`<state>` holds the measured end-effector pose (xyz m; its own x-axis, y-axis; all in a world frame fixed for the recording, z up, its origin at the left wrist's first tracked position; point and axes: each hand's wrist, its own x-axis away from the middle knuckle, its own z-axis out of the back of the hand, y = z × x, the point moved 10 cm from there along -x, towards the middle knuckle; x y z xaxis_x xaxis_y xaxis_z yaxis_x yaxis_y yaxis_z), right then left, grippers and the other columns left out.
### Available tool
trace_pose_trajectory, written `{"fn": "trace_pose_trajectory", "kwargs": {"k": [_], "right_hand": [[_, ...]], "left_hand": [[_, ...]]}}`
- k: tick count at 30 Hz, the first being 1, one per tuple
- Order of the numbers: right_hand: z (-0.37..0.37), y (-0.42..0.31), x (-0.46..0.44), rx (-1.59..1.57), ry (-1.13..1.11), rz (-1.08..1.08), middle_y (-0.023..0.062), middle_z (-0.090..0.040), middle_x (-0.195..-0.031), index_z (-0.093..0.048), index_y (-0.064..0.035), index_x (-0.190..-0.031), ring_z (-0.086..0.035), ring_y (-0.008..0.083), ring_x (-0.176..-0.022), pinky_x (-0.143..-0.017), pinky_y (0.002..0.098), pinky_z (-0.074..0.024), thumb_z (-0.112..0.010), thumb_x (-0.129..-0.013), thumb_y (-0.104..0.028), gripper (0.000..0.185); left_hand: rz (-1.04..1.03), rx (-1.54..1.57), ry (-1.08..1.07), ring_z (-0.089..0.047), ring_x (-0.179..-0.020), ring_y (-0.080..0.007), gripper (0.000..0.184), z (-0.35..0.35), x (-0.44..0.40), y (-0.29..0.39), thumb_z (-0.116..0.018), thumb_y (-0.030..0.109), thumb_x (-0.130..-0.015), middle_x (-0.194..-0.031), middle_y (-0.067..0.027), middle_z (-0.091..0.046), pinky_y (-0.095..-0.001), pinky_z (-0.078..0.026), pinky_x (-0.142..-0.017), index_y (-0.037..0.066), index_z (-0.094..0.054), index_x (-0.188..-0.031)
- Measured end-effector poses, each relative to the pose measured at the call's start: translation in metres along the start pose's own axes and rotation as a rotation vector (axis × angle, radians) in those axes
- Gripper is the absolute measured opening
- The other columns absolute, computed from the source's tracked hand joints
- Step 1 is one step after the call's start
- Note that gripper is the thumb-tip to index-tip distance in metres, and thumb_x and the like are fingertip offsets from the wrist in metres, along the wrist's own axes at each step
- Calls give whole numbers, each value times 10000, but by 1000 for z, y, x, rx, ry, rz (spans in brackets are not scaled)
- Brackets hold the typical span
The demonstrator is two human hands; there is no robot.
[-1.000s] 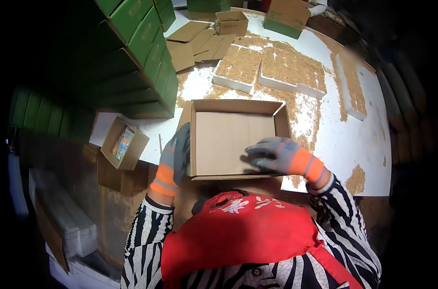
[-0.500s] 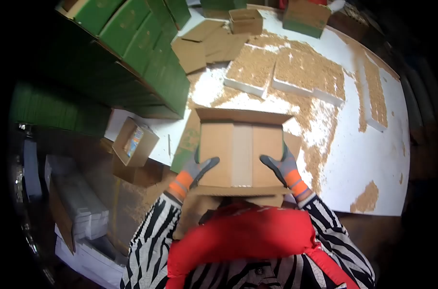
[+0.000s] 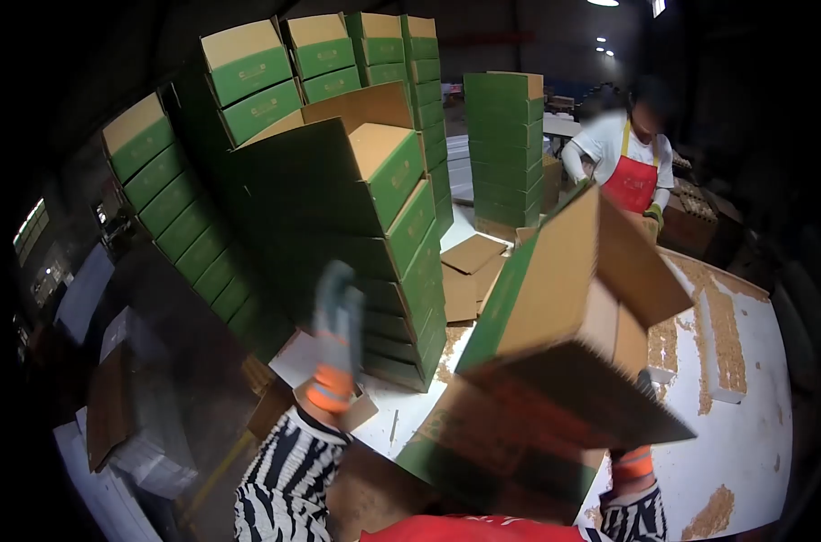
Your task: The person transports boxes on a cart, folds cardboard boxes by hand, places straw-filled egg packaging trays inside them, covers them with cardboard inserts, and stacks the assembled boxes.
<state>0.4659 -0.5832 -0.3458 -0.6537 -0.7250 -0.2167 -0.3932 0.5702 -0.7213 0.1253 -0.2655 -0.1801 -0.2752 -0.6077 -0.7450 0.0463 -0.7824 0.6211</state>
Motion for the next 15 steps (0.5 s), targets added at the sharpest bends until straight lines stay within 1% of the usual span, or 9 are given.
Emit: {"fn": "trace_pose_trajectory", "kwargs": {"k": [2,4,6,9,10,11,12,13,15], "right_hand": [[-40,-28,-35,-54,11,126,102,-424,-1429,-359,-36,-1423,-421,226,-1290,-1089,355,-338,-424,-995,-282,498],[-93,-53,-81,-104,-12,248,105,-437,-1418,-377,-41,-1411,-429,234,-1281,-1092,357,-336,-422,-995,-280,482],[-146,-71,-126,-172,-53,332,108,-450,-1407,-396,-45,-1399,-436,243,-1273,-1094,359,-334,-421,-996,-279,466],[-229,-82,-206,-237,-135,402,113,-469,-1391,-423,-51,-1380,-447,255,-1261,-1097,361,-330,-418,-997,-276,445],[-250,-81,-228,-180,-177,430,114,-475,-1385,-433,-53,-1374,-451,259,-1257,-1098,362,-329,-418,-997,-276,438],[-281,-87,-255,241,-250,603,113,-495,-1356,-452,-53,-1350,-471,265,-1230,-1076,370,-354,-429,-989,-290,432],[-311,-91,-277,739,-227,855,112,-516,-1327,-472,-54,-1326,-492,270,-1202,-1055,379,-378,-439,-981,-304,427],[-359,-95,-273,1067,-168,1117,111,-536,-1298,-492,-54,-1302,-512,276,-1175,-1033,387,-402,-450,-973,-318,424],[-405,-67,-280,459,-260,672,112,-567,-1231,-517,-57,-1262,-553,283,-1117,-958,427,-463,-470,-961,-392,453]], "left_hand": [[-115,187,441,-392,-1314,-210,462,93,-49,-25,-442,221,-1010,-1417,-114,-415,-338,-300,-1115,19,-363,-1419],[-169,416,556,-373,-1335,-220,485,163,-109,-86,-396,275,-1026,-1441,-104,-397,-342,-270,-1131,25,-338,-1438],[26,576,513,-361,-1351,-228,507,190,-168,-116,-337,327,-1038,-1486,-98,-354,-344,-245,-1142,28,-322,-1447],[405,997,65,-274,-1406,-197,540,151,-215,-98,-298,368,-1042,-1532,-103,-285,-304,-188,-1162,38,-293,-1470],[362,936,69,-289,-1396,-194,539,151,-221,-104,-301,364,-1043,-1526,-99,-296,-301,-200,-1155,33,-292,-1469],[320,873,76,-303,-1385,-190,539,150,-229,-117,-304,360,-1043,-1519,-95,-306,-298,-213,-1149,29,-291,-1468],[279,809,83,-317,-1375,-187,538,148,-239,-134,-306,355,-1044,-1513,-91,-317,-294,-225,-1142,24,-290,-1468],[234,743,89,-332,-1365,-183,537,144,-248,-150,-309,351,-1044,-1507,-87,-327,-291,-237,-1136,20,-289,-1467],[152,605,102,-361,-1344,-176,536,137,-256,-175,-314,342,-1045,-1494,-79,-349,-284,-262,-1123,11,-287,-1466]]}}
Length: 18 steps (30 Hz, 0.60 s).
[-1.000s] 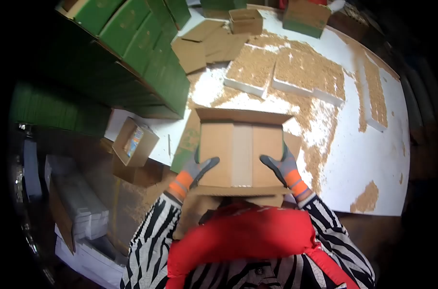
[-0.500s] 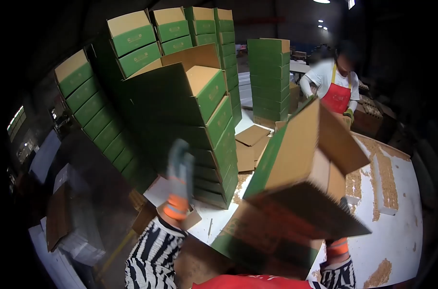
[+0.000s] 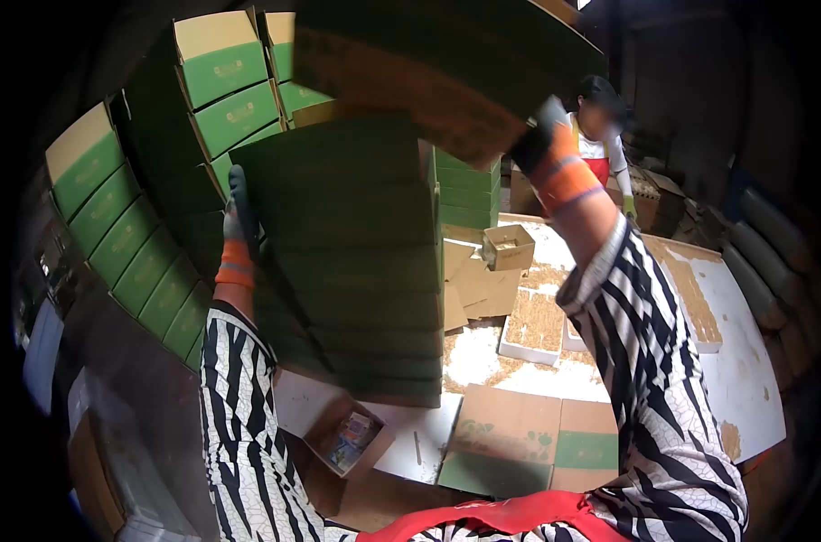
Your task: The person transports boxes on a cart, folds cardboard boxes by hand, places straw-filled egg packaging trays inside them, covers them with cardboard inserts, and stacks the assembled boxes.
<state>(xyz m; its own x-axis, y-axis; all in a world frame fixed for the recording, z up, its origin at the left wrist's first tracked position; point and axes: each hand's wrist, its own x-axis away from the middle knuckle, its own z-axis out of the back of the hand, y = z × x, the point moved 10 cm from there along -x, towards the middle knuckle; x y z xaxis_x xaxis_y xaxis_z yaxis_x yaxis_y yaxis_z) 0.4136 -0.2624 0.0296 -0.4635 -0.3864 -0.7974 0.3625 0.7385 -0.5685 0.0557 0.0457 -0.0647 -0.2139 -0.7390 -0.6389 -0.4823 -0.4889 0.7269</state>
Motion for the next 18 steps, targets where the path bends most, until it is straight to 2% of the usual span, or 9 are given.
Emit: {"fn": "trace_pose_trajectory", "kwargs": {"k": [1,3,5,7,10,12,13,16,18], "right_hand": [[-43,11,18,-572,36,-444,115,-578,-1200,-523,-59,-1249,-568,288,-1095,-918,449,-488,-466,-961,-420,466],[-70,68,1,-561,-141,-671,121,-590,-1146,-527,-63,-1231,-587,303,-1060,-882,477,-503,-510,-912,-535,569],[-94,48,27,-224,-124,-765,207,-592,-1184,-434,-73,-1316,-581,421,-1045,-887,580,-472,-516,-821,-652,766],[-102,51,22,144,-85,-802,218,-497,-1363,-311,-128,-1448,-485,458,-1212,-996,526,-400,-456,-859,-640,793],[-109,34,-27,786,-338,-209,214,-503,-1350,-357,-172,-1440,-502,398,-1212,-1001,415,-411,-396,-901,-607,694],[-99,13,-43,1068,-54,241,208,-583,-1243,-523,-173,-1316,-548,392,-1142,-993,404,-410,-318,-950,-552,565],[-116,39,-55,1057,-269,379,210,-589,-1221,-587,-153,-1236,-536,387,-1143,-1006,399,-396,-287,-962,-537,559],[-96,80,-23,788,-211,-49,171,-547,-1317,-537,-113,-1305,-490,380,-1220,-1037,368,-372,-284,-987,-511,569],[-92,66,-22,688,-209,-45,178,-593,-1239,-588,-112,-1238,-529,362,-1169,-1005,358,-400,-354,-962,-527,551]], "left_hand": [[-50,-67,-2,-375,-1334,-173,536,-5,0,6,-317,338,-1046,-1488,-75,-359,-280,-274,-1116,6,-286,-1465],[107,-184,57,-357,-1345,-170,540,2,8,1,-317,343,-1044,-1494,-78,-350,-280,-267,-1117,7,-285,-1466],[60,-177,48,-366,-1341,-181,559,3,5,-2,-325,368,-1037,-1490,-88,-358,-285,-272,-1113,5,-293,-1462],[22,-169,43,-374,-1337,-192,579,7,1,-5,-332,393,-1031,-1486,-99,-366,-291,-277,-1110,3,-302,-1458],[-27,-180,42,-386,-1331,-208,610,9,-2,-6,-342,431,-1021,-1480,-115,-379,-299,-284,-1104,0,-314,-1452],[-71,-267,97,-394,-1327,-219,631,9,5,-1,-349,456,-1015,-1476,-126,-387,-304,-290,-1100,-2,-322,-1448],[-86,-397,170,-427,-1294,-224,634,5,10,6,-357,469,-1009,-1440,-141,-429,-305,-313,-1079,-12,-361,-1422],[-150,-578,377,-562,-1128,-253,705,5,23,13,-411,566,-962,-1235,-188,-609,-302,-396,-985,-51,-528,-1283],[-279,-633,387,-579,-1096,-256,707,0,27,25,-428,569,-955,-1193,-189,-630,-296,-409,-967,-59,-546,-1258]]}}
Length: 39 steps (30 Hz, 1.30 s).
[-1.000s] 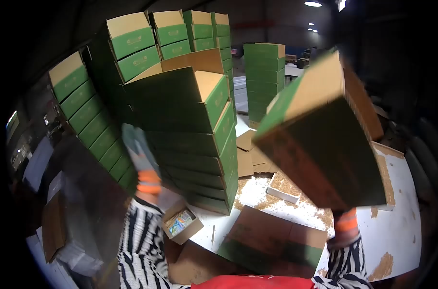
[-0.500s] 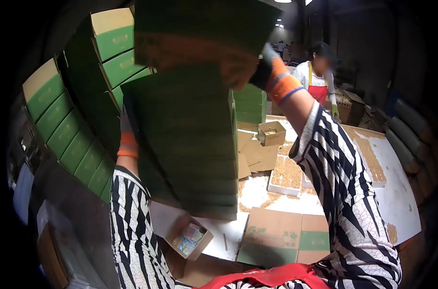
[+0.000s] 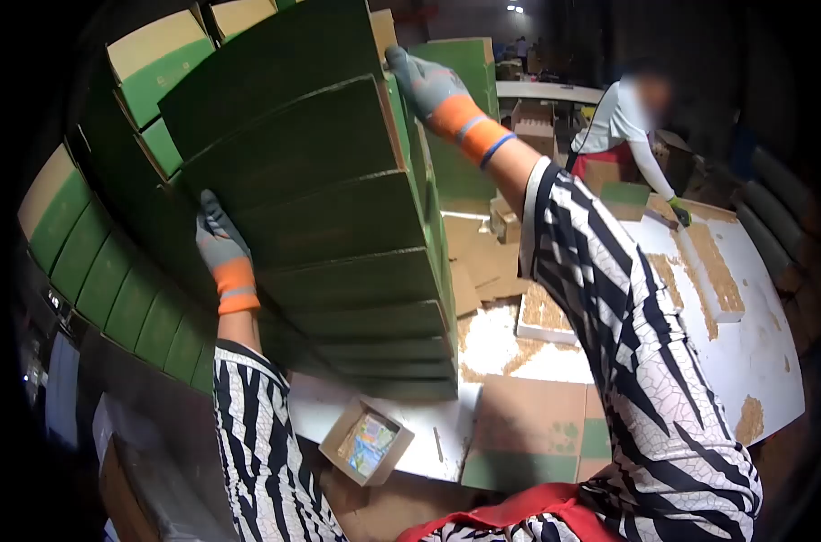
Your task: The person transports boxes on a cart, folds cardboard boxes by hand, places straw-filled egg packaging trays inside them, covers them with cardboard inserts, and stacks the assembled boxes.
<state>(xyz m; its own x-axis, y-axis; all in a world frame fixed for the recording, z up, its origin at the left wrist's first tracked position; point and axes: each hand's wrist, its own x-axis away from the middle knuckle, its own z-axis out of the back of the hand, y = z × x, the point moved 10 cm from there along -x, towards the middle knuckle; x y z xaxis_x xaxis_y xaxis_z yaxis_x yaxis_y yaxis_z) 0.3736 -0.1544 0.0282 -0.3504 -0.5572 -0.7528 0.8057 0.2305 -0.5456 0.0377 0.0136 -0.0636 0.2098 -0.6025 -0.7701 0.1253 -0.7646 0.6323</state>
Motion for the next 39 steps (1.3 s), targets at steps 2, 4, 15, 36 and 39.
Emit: {"fn": "trace_pose_trajectory", "kwargs": {"k": [2,4,15,36,39], "right_hand": [[-1,9,6,-169,-2,167,164,-594,-1251,-569,-74,-1256,-547,318,-1171,-1007,338,-402,-451,-938,-509,551],[-3,25,22,-369,-16,235,163,-557,-1310,-508,-31,-1321,-551,271,-1188,-1011,317,-404,-551,-916,-440,578],[226,227,596,303,258,-935,207,-459,-1379,-379,14,-1399,-478,299,-1247,-1011,379,-428,-695,-850,-296,705],[382,172,581,403,253,-468,199,-484,-1352,-413,4,-1367,-466,341,-1244,-1031,407,-392,-699,-790,-100,652],[331,56,491,631,-27,-91,193,-359,-1455,-371,-44,-1419,-308,432,-1341,-1115,552,-209,-741,-752,-317,810]], "left_hand": [[13,-61,7,-582,-1090,-250,669,3,3,5,-451,532,-963,-1197,-194,-628,-292,-415,-958,-62,-546,-1254],[122,-101,-21,-565,-1120,-238,626,7,6,7,-444,495,-979,-1238,-194,-605,-284,-398,-983,-50,-538,-1273],[270,-141,-920,-364,-1331,-366,719,-8,482,-18,-535,391,-939,-1444,-246,-365,-407,-273,-1112,-40,-270,-1449],[-376,-232,-1307,-604,-961,-276,280,-87,479,229,-612,124,-848,-1009,-107,-674,-376,-406,-966,117,-667,-1122],[251,-155,-1636,-655,-872,-182,295,-92,491,172,-545,103,-883,-1024,-82,-712,-294,-503,-773,75,-674,-1147]]}}
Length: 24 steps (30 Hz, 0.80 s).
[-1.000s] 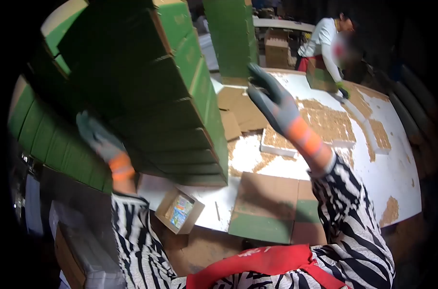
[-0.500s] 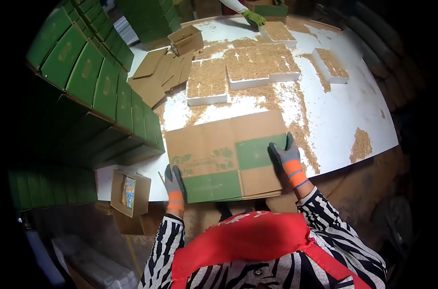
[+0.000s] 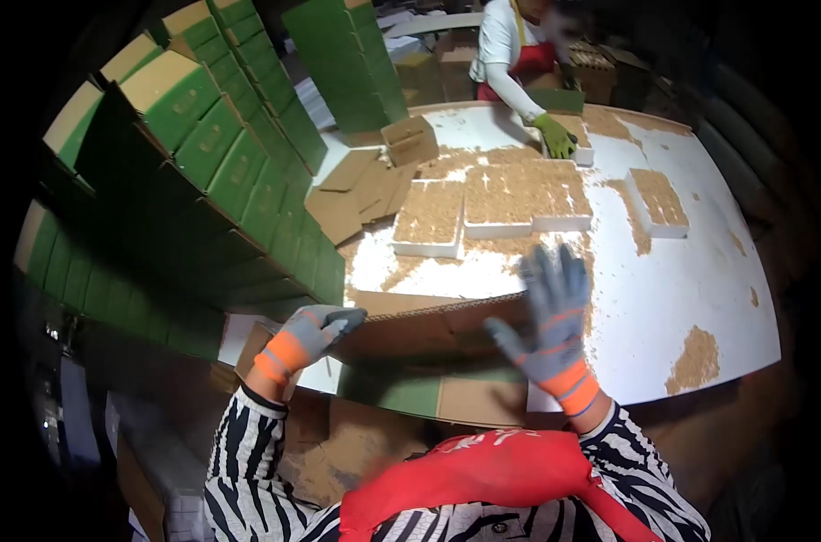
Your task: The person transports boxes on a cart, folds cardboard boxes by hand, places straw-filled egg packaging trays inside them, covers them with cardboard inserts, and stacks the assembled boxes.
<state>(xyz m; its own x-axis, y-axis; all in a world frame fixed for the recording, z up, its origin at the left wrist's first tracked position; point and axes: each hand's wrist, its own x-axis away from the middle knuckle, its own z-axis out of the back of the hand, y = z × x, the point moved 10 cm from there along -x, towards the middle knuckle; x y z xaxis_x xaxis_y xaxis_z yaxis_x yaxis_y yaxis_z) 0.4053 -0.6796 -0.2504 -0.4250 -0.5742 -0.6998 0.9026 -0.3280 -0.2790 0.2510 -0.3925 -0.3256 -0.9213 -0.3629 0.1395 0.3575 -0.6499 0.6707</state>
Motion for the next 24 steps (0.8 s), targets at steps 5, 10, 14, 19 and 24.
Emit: {"fn": "trace_pose_trajectory", "kwargs": {"k": [5,10,14,19,24], "right_hand": [[-55,-39,7,51,-276,170,139,-394,-1433,-434,-186,-1401,-310,410,-1340,-1093,597,-185,-693,-778,-404,710],[-35,-53,29,15,-285,219,96,-466,-1374,-593,-260,-1255,-362,399,-1292,-1068,591,-226,-714,-754,-431,543],[-31,-55,29,-7,-252,177,64,-486,-1369,-641,-309,-1177,-381,387,-1287,-1064,588,-241,-728,-744,-453,465],[-23,-58,43,-92,-264,248,59,-456,-1408,-670,-295,-1079,-346,381,-1321,-1091,571,-220,-707,-770,-457,352],[-8,-72,41,-85,-228,159,90,-492,-1342,-637,-170,-830,-353,419,-1308,-1064,613,-242,-793,-666,-472,377]], "left_hand": [[321,47,-476,-608,-925,-87,336,0,-11,-25,-654,273,-889,-1060,-3,-701,-258,-483,-833,72,-677,-1156],[74,19,-570,-608,-939,-93,340,-2,-16,4,-653,292,-903,-1076,-15,-698,-250,-478,-848,74,-673,-1163],[-11,19,-567,-615,-949,-106,292,-8,-2,-5,-569,193,-939,-1086,-33,-697,-267,-481,-864,66,-650,-1189],[-168,-256,-337,-632,-921,-175,289,11,-11,1,-608,197,-919,-1037,-93,-701,-312,-492,-826,48,-643,-1163],[-297,-471,109,-620,-704,-231,345,47,-10,63,-675,195,-852,-805,-151,-643,-365,-501,-673,28,-527,-1114]]}}
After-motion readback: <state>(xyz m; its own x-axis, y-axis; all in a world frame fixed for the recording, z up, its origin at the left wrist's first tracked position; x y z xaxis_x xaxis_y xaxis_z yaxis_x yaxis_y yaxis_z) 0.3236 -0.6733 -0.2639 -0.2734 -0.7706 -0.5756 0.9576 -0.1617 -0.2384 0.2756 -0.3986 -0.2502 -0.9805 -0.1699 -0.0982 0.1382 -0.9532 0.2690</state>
